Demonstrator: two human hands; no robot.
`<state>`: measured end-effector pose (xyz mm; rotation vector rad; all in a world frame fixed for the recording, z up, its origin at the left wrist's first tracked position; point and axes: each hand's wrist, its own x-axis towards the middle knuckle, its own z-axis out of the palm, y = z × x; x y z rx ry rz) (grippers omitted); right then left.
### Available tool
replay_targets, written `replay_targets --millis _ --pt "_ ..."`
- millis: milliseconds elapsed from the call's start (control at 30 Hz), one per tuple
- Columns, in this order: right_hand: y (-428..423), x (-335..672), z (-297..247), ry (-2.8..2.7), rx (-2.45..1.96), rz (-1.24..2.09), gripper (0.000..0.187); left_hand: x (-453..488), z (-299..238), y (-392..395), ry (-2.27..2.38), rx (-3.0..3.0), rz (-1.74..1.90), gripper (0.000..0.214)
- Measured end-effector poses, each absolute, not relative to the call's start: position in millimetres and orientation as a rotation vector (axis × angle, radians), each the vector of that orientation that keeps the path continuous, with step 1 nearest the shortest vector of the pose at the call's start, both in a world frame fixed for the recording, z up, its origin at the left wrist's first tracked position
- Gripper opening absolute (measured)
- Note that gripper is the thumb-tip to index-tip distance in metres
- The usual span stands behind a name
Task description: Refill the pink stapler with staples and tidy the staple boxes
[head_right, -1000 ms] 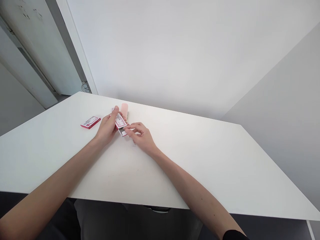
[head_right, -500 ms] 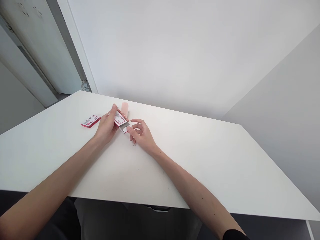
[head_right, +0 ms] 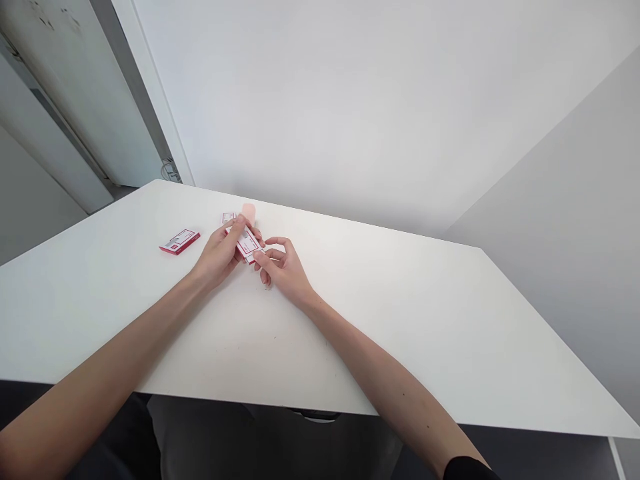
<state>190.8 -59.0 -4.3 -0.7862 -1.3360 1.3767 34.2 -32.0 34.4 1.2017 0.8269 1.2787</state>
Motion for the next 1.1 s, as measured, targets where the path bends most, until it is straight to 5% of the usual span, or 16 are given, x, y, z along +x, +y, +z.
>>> replay_targets --millis 400,633,833,1100 --pt "-62 194 1 -1.304 -0.826 1.388 0.058 35 41 -35 0.800 1.170 1.233 0.045" --pt "-64 195 1 -1.320 -0.857 1.378 0.055 12 29 -12 1.421 1.132 1.638 0.030" --pt "-64 196 -1 -1.345 -0.882 1.380 0.050 -14 14 0 1.834 1.458 1.541 0.010" --pt "-64 193 -1 -1.376 -0.895 1.381 0.048 -25 7 6 1.819 1.798 1.810 0.032"
